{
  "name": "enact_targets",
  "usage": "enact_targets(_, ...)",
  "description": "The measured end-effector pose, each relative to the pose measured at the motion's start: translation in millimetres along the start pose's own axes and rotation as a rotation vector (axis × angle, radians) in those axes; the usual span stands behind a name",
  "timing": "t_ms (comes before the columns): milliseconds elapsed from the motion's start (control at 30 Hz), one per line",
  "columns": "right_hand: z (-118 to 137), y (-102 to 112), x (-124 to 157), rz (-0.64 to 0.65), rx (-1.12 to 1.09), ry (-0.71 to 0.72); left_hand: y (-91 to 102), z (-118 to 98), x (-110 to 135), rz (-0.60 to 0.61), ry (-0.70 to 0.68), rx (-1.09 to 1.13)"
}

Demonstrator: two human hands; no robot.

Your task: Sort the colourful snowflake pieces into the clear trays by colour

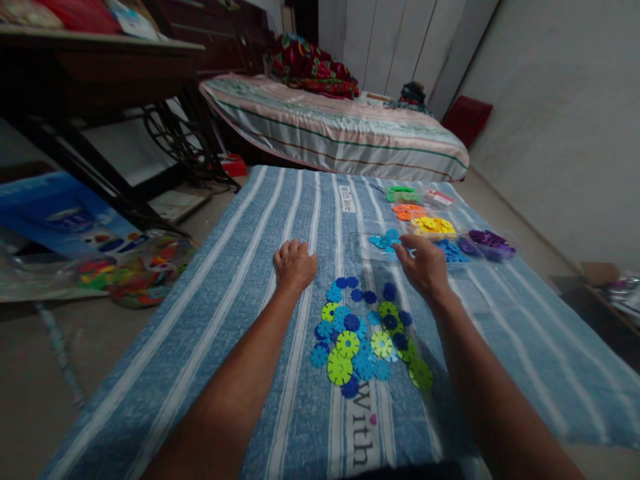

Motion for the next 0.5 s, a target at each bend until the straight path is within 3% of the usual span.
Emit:
enact_targets(167, 27.5, -25.1, 52.7, 0.496, -0.055, 0.169, -2.4, 0.8, -1.5, -0.024, -0.021, 0.004)
enact_targets(233, 35.7, -30.5, 74.9, 0.606, -0.033, 0.199, -2.7, 0.7, -1.4, -0.024, -0.024, 0.002)
enact_targets(333, 42.4, -34.5, 93.3, 0.650, 0.044, 0.234, -2.5, 0.5, -1.3, -0.022, -0.021, -0.006)
enact_targets(500, 44.6, -36.8, 100.2, 0.624, 0.042, 0.262, -2.5, 1.9, -2.7, -0.030, -0.001, -0.015)
Point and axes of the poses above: each hand's wrist, its own x-axis away from the middle knuckle, its own y-axis out of the back of the hand, z = x × y, the point moved 6 cm from there along -x, towards the middle knuckle, and after that the axes turned 11 degrees about y, right-handed, at the moved point
